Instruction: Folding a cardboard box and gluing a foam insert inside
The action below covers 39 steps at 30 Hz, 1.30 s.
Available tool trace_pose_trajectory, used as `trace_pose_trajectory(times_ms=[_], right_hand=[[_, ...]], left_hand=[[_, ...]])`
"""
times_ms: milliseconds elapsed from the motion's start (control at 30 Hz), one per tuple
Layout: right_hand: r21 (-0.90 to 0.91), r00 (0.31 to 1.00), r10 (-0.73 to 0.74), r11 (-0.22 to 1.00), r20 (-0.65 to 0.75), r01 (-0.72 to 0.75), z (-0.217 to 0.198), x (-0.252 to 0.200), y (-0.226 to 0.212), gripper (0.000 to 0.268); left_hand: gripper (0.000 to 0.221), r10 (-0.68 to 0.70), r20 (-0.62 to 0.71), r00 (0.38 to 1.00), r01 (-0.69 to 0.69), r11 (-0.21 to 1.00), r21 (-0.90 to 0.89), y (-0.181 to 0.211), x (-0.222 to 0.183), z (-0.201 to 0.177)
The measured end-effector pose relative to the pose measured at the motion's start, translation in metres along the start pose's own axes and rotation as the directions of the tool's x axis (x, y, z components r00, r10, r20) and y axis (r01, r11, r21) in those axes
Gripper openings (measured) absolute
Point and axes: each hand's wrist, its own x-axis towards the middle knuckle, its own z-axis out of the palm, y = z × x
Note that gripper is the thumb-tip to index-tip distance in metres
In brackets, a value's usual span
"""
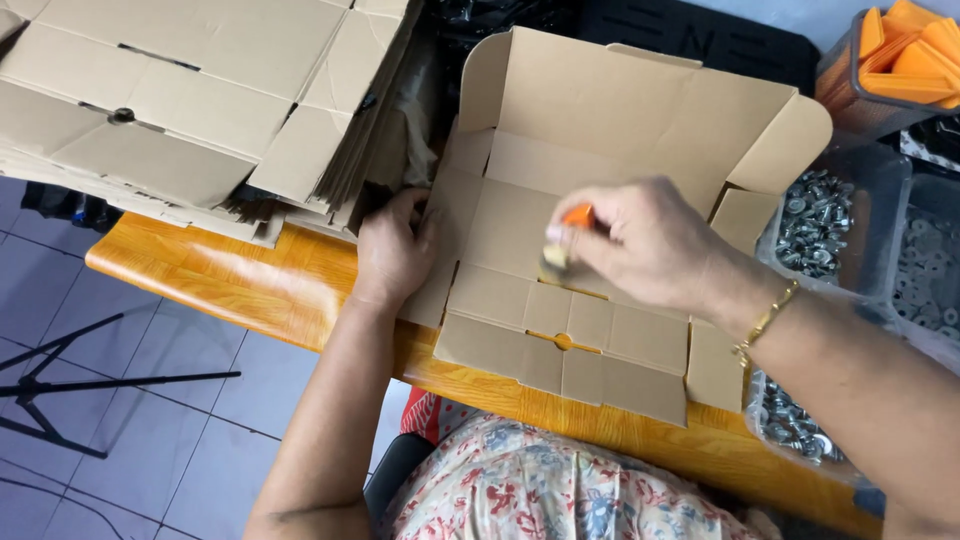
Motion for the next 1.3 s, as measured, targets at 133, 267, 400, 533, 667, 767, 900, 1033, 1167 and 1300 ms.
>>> trace_pose_trajectory(times_ms=[133, 267, 400, 533, 667, 767, 900, 1033, 1167, 1300], right_hand=[[-0.088, 0.874, -0.328, 0.944, -0.360, 0.318, 0.037, 0.028, 0.034, 0.011], [0.313, 0.951, -0.297, 0.898, -0.087, 0.309, 0.037, 0.004, -0.032, 0.013], [0.230, 0.923, -0.359, 0.895, -0.139, 0.382, 0.026, 0.020, -0.030, 0.013], [0.127, 0.915, -0.369, 0.912, -0.165, 0.391, 0.064, 0.033, -0.007, 0.019], [0.390, 0.914, -0.405, 0.837, -0.029, 0.383, 0.041, 0.011, -0.042, 0.011], [0.296, 0.923, -0.372, 0.874, -0.105, 0.386, 0.027, 0.021, -0.028, 0.012], [0.187, 0.916, -0.387, 0.897, -0.110, 0.401, 0.046, 0.017, -0.016, 0.015], [0.362, 0.912, -0.261, 0.922, 0.318, 0.137, 0.016, -0.012, -0.051, 0.016], [0.050, 0.708, 0.039, 0.993, 0.705, -0.104, -0.033, -0.023, -0.048, 0.021], [-0.303, 0.835, 0.339, 0.927, 0.434, -0.219, -0.058, -0.025, -0.037, 0.021]], left_hand=[[0.027, 0.022, 0.007, 1.000, -0.022, 0.999, -0.039, 0.005, 0.001, -0.006], [0.026, 0.012, 0.014, 1.000, -0.012, 1.000, -0.025, 0.003, 0.001, -0.004], [0.026, 0.020, 0.008, 1.000, -0.020, 0.999, -0.045, -0.002, 0.000, -0.001], [0.027, 0.012, 0.014, 1.000, -0.011, 0.999, -0.043, 0.000, -0.001, 0.000], [0.026, 0.003, 0.027, 1.000, -0.002, 0.999, -0.049, -0.001, 0.000, -0.001], [0.028, 0.040, 0.021, 0.999, -0.040, 0.999, -0.020, -0.003, 0.000, 0.000], [0.027, 0.050, 0.016, 0.999, -0.050, 0.999, 0.001, -0.002, 0.001, -0.001], [0.029, 0.026, 0.039, 0.999, -0.026, 1.000, -0.012, -0.001, 0.000, -0.001], [0.031, 0.024, 0.030, 0.999, -0.026, 0.998, 0.062, 0.004, 0.002, -0.004], [0.031, 0.068, 0.071, 0.995, -0.071, 0.996, 0.047, 0.010, 0.000, -0.005]])
